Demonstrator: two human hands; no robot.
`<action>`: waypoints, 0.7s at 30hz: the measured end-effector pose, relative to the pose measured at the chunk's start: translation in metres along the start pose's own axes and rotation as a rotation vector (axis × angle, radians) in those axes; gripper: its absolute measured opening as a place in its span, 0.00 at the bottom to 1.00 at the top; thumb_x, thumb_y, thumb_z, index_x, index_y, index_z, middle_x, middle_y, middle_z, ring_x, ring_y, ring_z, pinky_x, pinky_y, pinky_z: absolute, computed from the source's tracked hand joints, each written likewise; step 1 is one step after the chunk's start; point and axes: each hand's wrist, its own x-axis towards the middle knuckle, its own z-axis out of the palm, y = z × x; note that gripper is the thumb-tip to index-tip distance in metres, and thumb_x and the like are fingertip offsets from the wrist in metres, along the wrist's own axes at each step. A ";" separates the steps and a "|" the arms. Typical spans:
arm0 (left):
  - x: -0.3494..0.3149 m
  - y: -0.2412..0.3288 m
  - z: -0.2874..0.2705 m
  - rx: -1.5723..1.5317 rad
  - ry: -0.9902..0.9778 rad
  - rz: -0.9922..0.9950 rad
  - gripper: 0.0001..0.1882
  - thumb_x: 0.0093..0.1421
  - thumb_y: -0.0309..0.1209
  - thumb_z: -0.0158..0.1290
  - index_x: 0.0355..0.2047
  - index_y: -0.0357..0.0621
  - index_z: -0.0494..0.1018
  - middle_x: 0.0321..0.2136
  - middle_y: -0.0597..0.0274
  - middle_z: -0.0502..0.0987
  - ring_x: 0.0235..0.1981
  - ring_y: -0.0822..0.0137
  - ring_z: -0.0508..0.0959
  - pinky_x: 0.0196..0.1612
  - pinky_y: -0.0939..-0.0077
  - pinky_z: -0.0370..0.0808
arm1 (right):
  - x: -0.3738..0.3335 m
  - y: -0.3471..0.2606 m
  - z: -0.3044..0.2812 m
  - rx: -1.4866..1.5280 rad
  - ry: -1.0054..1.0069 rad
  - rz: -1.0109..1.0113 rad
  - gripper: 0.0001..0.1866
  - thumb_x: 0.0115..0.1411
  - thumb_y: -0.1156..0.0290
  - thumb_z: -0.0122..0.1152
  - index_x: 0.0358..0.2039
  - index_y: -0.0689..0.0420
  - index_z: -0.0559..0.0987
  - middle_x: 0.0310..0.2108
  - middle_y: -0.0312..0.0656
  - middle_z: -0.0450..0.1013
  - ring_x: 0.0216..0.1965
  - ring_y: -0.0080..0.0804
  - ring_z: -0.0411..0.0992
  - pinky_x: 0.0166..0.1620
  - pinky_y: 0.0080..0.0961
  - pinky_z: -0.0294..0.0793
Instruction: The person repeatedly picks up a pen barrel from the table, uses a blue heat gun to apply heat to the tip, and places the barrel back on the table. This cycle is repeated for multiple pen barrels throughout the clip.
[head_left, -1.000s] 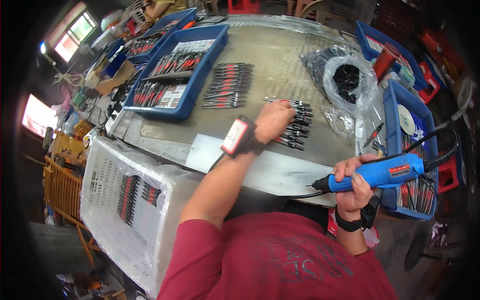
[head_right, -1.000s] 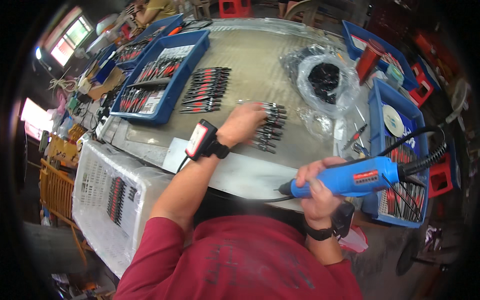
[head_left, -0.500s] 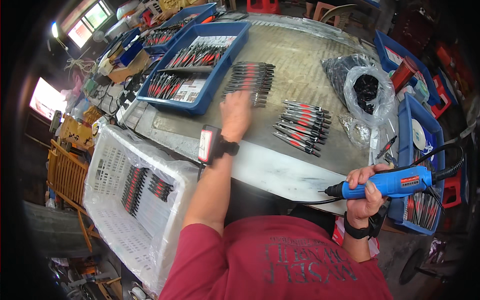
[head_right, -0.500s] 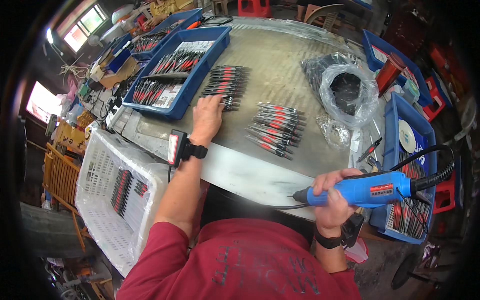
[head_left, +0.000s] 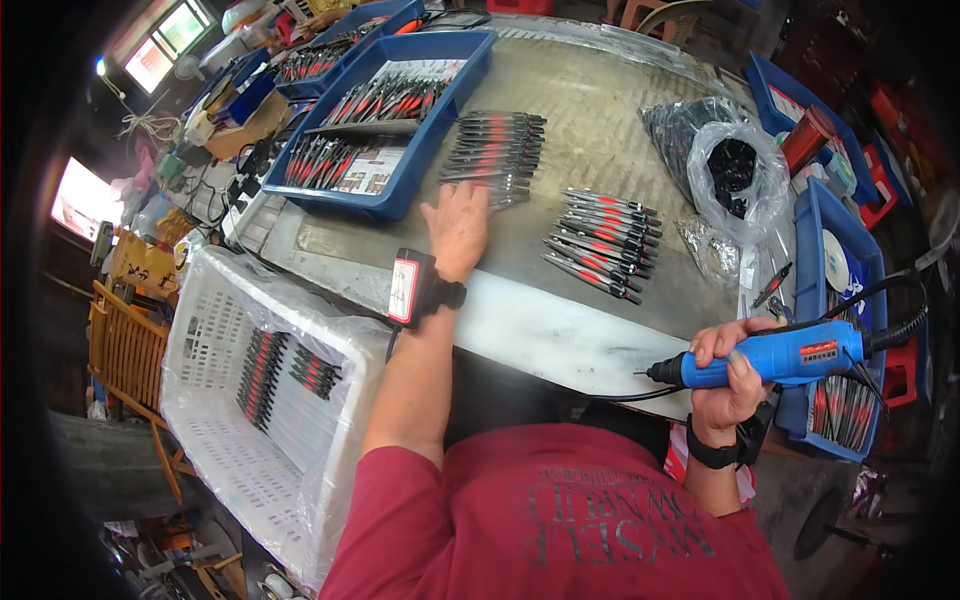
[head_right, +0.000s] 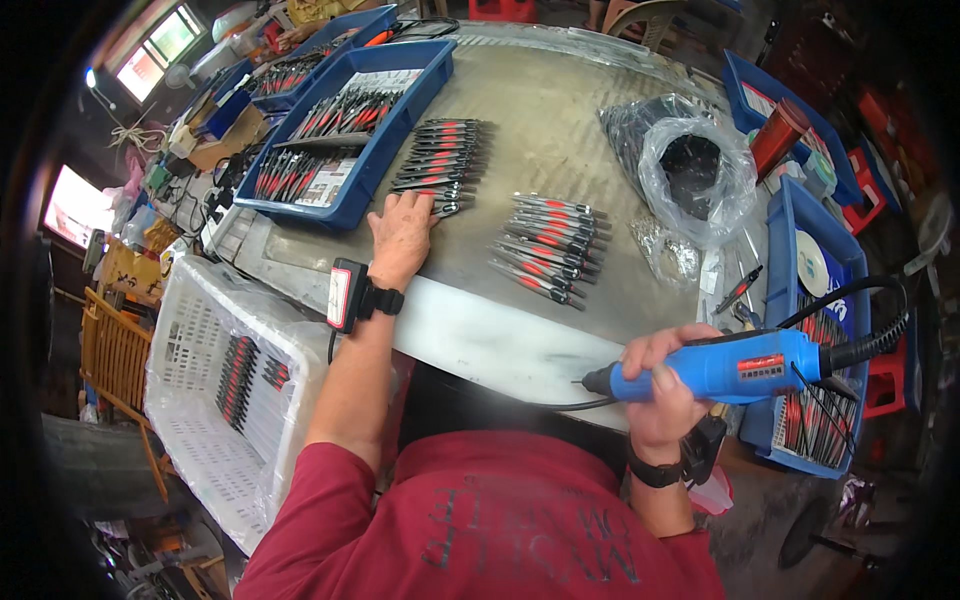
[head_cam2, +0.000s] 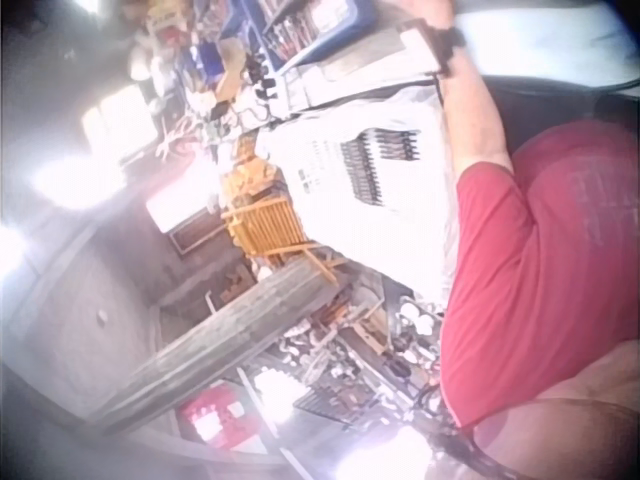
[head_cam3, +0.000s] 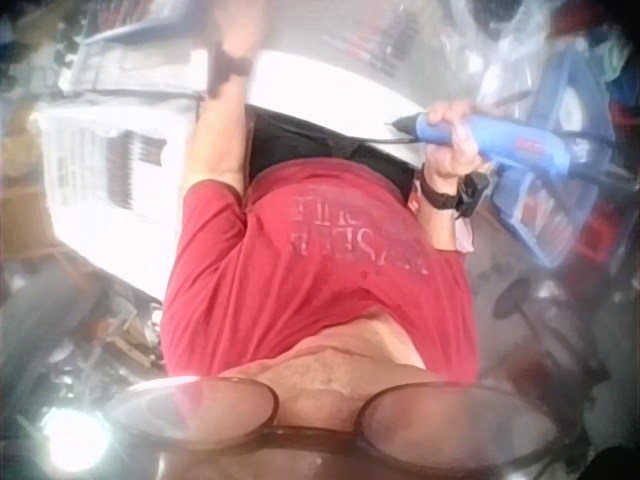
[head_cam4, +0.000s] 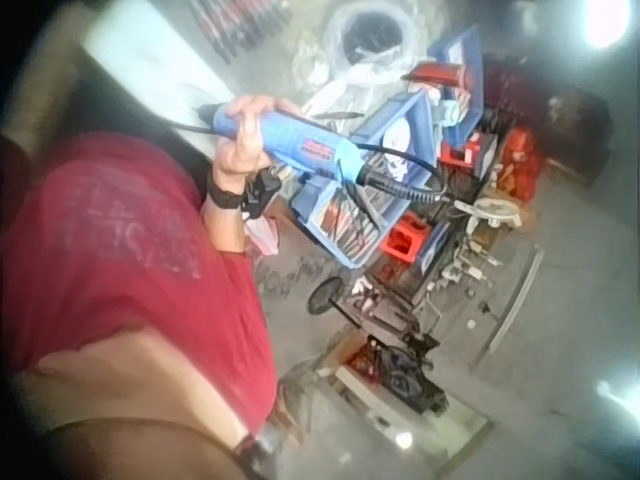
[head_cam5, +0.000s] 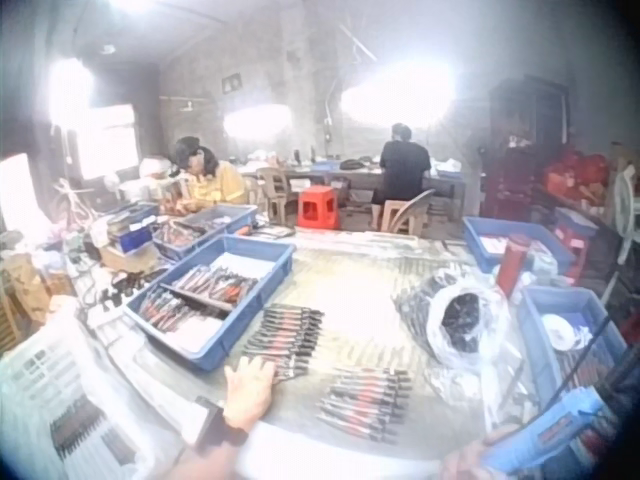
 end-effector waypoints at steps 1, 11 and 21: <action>-0.002 0.004 -0.004 0.010 -0.020 -0.004 0.09 0.55 0.34 0.51 0.36 0.48 0.69 0.34 0.65 0.72 0.41 0.60 0.69 0.37 0.55 0.63 | 0.000 0.000 0.000 0.004 -0.002 -0.003 0.28 0.47 0.75 0.53 0.51 0.52 0.60 0.25 0.40 0.65 0.24 0.33 0.66 0.32 0.31 0.65; -0.100 0.075 -0.073 -1.053 -0.358 -0.099 0.09 0.59 0.27 0.49 0.38 0.35 0.69 0.22 0.63 0.73 0.19 0.72 0.73 0.22 0.80 0.68 | 0.001 0.002 -0.002 0.043 -0.001 -0.004 0.26 0.46 0.77 0.54 0.48 0.55 0.61 0.26 0.43 0.65 0.24 0.35 0.66 0.32 0.31 0.66; -0.155 0.094 -0.098 -1.371 -0.940 -0.628 0.07 0.61 0.30 0.48 0.31 0.38 0.70 0.19 0.68 0.72 0.16 0.81 0.69 0.17 0.88 0.66 | -0.002 0.007 0.010 0.091 -0.060 0.055 0.28 0.47 0.77 0.55 0.49 0.51 0.59 0.27 0.41 0.65 0.27 0.35 0.67 0.34 0.32 0.67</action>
